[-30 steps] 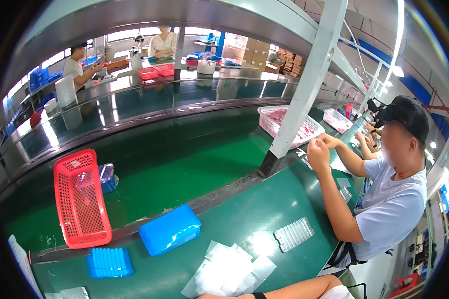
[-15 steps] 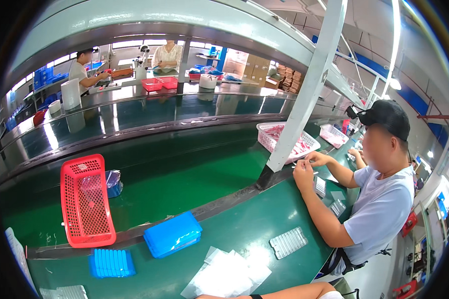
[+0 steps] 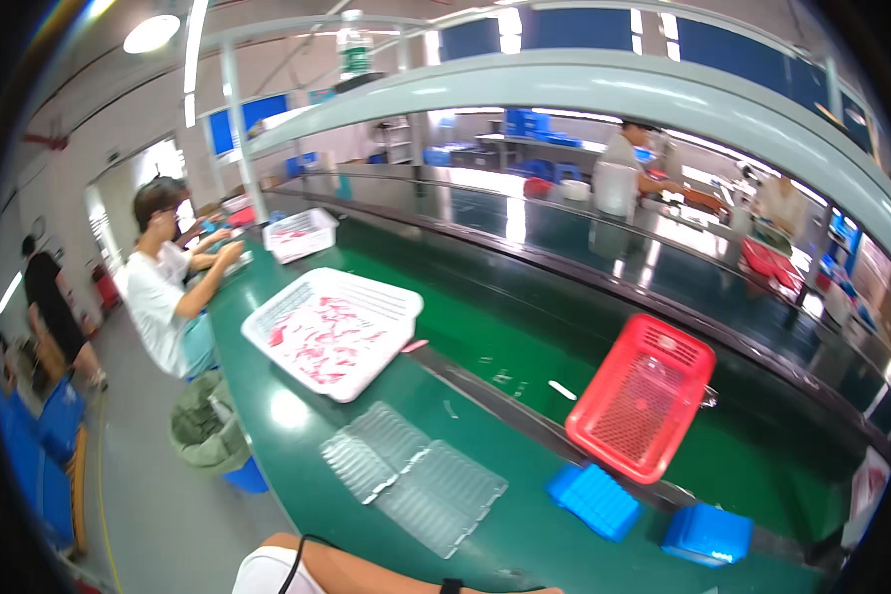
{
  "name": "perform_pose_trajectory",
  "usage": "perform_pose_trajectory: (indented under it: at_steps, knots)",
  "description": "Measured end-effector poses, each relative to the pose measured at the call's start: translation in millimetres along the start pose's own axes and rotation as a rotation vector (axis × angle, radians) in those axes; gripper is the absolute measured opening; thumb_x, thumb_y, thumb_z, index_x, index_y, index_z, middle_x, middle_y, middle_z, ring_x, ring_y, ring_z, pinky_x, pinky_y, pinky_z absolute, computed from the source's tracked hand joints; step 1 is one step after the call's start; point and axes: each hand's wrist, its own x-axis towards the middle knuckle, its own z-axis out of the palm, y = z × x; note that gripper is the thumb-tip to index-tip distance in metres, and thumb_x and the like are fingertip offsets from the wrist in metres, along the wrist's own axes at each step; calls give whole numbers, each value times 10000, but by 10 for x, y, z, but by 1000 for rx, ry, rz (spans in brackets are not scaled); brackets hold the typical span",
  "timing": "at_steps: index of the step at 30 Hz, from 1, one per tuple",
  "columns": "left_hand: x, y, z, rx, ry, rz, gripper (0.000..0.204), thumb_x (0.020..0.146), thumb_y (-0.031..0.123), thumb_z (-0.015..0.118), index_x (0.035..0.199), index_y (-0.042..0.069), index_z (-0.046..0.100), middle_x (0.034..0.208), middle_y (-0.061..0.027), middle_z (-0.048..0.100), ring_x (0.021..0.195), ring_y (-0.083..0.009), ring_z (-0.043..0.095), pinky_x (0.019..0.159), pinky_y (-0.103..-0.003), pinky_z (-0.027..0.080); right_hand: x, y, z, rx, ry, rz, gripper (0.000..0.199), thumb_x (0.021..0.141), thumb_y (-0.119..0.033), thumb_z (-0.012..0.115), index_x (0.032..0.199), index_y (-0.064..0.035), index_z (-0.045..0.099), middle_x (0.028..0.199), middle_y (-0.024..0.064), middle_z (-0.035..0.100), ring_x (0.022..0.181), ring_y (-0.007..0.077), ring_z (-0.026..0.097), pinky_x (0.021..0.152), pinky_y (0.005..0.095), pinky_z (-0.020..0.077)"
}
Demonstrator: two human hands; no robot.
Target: The person is seen assembling small pink and blue components into clear plastic trays at a factory workbench.
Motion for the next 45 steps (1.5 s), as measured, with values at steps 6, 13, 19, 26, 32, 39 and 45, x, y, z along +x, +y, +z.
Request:
perform_pose_trajectory:
  at_steps: [6, 13, 19, 26, 32, 39, 45]
  knots:
    - [-185, 575, -409, 749, 587, 704, 158, 1015, 158, 558, 959, 40, 646, 836, -96, 633, 659, -268, 631, 606, -354, 505, 18, -24, -23, -177, -48, -64, 108, 919, -94, 724, 990, -35, 669, 716, 13, 612, 632, 67, 530, 581, 231, 442]
    - [-1302, 1146, -1662, 1055, 1110, 95, 198, 892, 135, 719, 1052, 19, 718, 919, -111, 733, 842, -197, 713, 717, -301, 563, -2, 30, -95, -184, -45, -66, 119, 916, -124, 730, 979, -39, 674, 694, 23, 622, 615, 82, 546, 576, 253, 456]
    - [-2333, 933, -3235, 1197, 888, -737, 536, 703, 304, 832, 1130, 7, 702, 1022, -137, 737, 958, -286, 703, 856, -374, 550, 15, -131, -76, -233, -57, -84, 117, 909, -100, 728, 983, -28, 673, 712, 65, 660, 627, 102, 594, 591, 268, 483]
    - [-2237, 210, -3881, 1245, 492, -880, 724, 583, 333, 905, 1191, 5, 686, 1176, -166, 713, 1046, -327, 687, 896, -399, 543, 16, -111, -66, -229, -40, -98, 108, 908, -98, 725, 978, -31, 677, 698, 54, 641, 619, 90, 579, 578, 254, 471]
    - [-2518, -71, -4270, 1343, 483, -864, 756, 517, 446, 925, 1137, 64, 722, 1088, -177, 732, 1043, -351, 686, 916, -461, 536, 31, -91, -52, -206, -47, -120, 117, 906, -112, 734, 987, -47, 680, 689, 26, 622, 601, 71, 545, 554, 238, 444]
    - [-2705, 45, -4175, 1262, 449, -892, 825, 556, 476, 916, 1235, 61, 697, 1212, -172, 704, 1131, -314, 664, 995, -405, 506, 33, -123, -114, -213, -35, -192, 119, 900, -147, 736, 973, -68, 683, 666, 65, 621, 534, 136, 562, 522, 283, 449]
    - [-2517, 11, -4175, 1207, 549, -990, 545, 538, 304, 930, 970, 25, 749, 861, -138, 747, 802, -284, 712, 711, -411, 536, 29, -64, -136, -188, -49, -191, 101, 902, -144, 732, 955, -75, 681, 665, 61, 618, 538, 146, 573, 522, 289, 453]
